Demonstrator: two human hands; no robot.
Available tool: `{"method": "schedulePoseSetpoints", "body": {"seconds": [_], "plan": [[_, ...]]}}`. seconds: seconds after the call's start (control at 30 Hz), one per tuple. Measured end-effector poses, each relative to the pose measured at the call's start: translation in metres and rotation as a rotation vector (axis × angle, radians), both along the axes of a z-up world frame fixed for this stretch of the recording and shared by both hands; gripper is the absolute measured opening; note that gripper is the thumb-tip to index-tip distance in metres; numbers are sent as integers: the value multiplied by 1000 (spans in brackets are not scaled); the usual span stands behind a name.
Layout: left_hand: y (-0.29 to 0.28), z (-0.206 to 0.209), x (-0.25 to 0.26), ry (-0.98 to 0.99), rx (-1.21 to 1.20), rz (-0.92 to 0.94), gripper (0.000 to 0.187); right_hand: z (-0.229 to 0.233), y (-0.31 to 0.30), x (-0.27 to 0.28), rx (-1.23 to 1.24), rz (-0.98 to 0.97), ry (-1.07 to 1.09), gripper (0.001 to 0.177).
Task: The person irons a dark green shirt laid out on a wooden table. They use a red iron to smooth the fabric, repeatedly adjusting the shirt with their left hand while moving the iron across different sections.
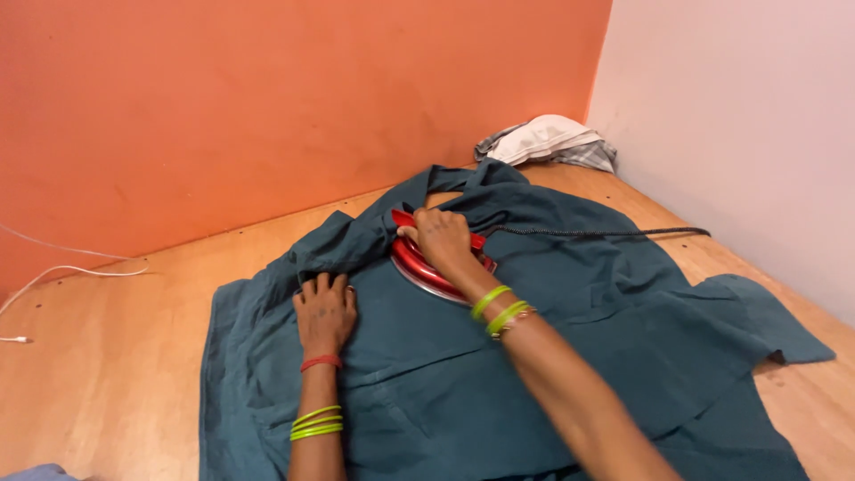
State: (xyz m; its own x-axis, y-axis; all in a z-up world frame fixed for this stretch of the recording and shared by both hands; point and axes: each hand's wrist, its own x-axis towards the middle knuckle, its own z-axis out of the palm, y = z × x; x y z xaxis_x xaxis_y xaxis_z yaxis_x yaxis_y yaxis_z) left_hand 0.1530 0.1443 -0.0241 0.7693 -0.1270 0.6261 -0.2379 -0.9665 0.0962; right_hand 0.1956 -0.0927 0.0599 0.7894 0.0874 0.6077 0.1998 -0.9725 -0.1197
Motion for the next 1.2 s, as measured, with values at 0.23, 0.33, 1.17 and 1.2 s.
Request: {"method": "schedulePoseSetpoints", "body": {"seconds": [0.23, 0.33, 1.17, 1.2], "plan": [[26, -53, 53, 163, -191, -163, 42, 51, -16, -111, -169, 464, 302, 64], [45, -63, 78, 341, -243, -265, 59, 59, -15, -131, -196, 519, 390, 66], [25, -27, 35, 120, -162, -75, 49, 51, -26, -140, -321, 464, 392, 62], [23, -25, 31, 108, -132, -67, 50, 51, -39, -144, -306, 426, 404, 62]]}}
